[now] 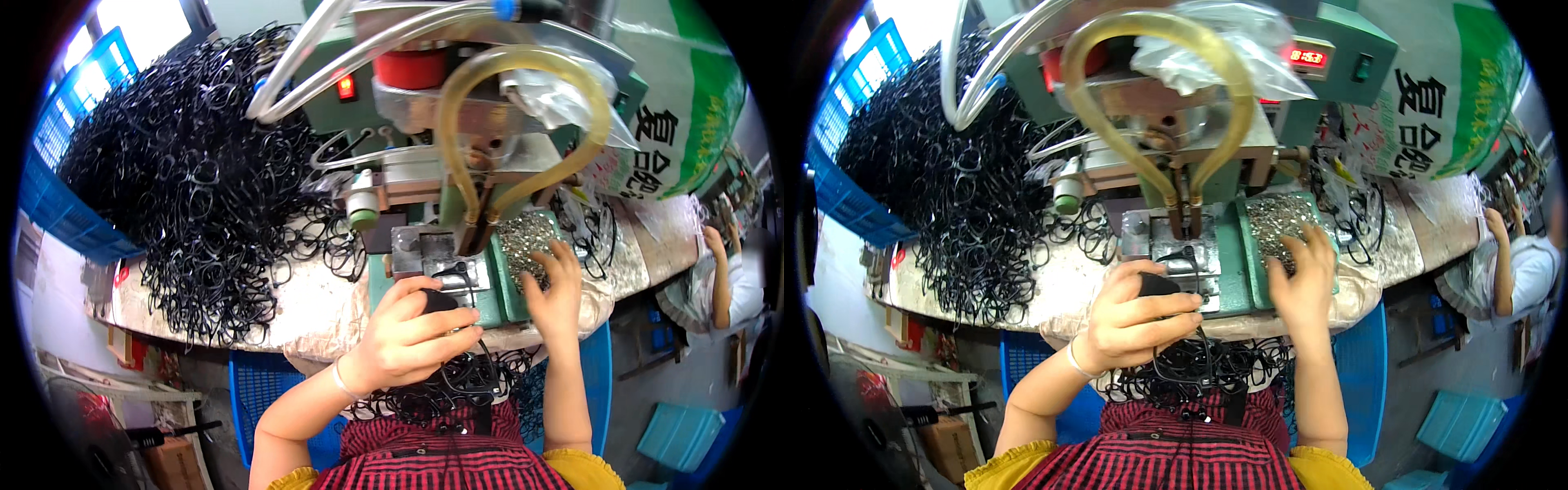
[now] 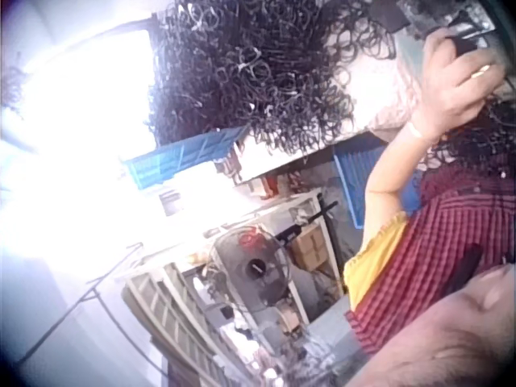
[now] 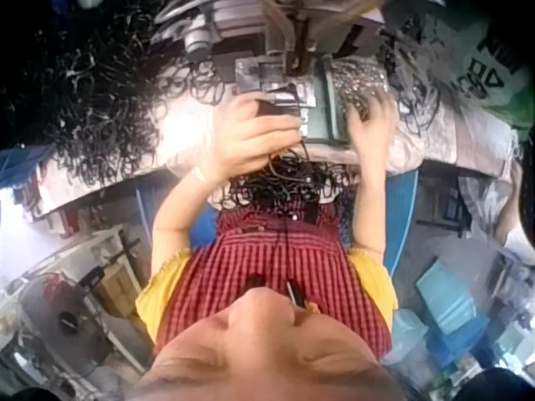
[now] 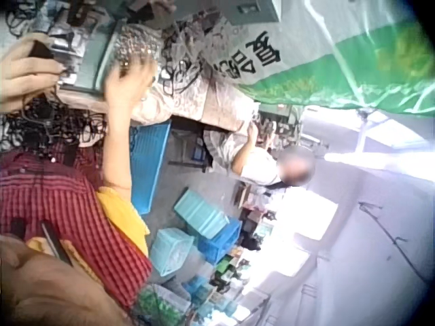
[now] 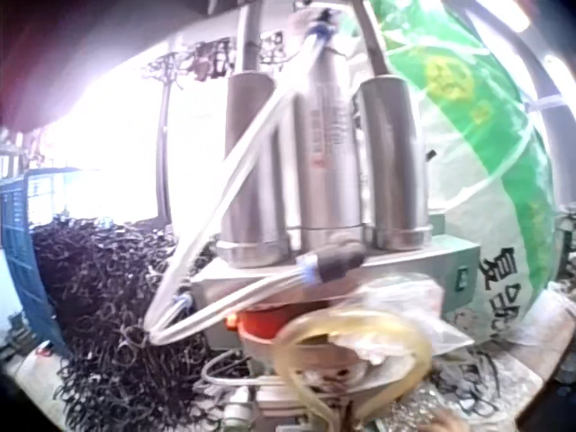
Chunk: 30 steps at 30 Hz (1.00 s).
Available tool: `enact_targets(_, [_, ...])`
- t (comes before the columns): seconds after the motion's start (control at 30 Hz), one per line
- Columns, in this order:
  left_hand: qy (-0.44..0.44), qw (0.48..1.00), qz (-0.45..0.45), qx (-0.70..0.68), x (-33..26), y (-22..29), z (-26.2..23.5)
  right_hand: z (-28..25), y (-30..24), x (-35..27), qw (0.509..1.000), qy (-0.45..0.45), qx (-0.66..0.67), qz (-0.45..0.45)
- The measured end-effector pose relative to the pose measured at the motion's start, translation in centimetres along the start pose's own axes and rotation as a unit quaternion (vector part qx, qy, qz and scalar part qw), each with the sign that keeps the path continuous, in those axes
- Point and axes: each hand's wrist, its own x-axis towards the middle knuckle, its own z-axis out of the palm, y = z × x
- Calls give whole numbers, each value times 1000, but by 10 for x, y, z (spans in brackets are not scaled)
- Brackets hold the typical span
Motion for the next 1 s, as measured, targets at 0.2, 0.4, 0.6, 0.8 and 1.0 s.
enact_targets(0.2, [17,1000,-4,-14,-7,-1,3,22,36,1,998,65,5,-24])
enact_targets(0.4, [48,997,-10,-55,-11,-3,8,21,42,6,987,26,114,108])
enact_targets(0.6, [75,996,-33,-45,-19,4,12,29,22,8,997,25,-62,-44])
enact_targets(0.8, [240,926,-255,140,-81,-17,13,26,26,-2,999,39,-8,-21])
enact_targets(1.0, [207,885,-394,140,-89,-92,7,30,31,3,998,50,26,-14])
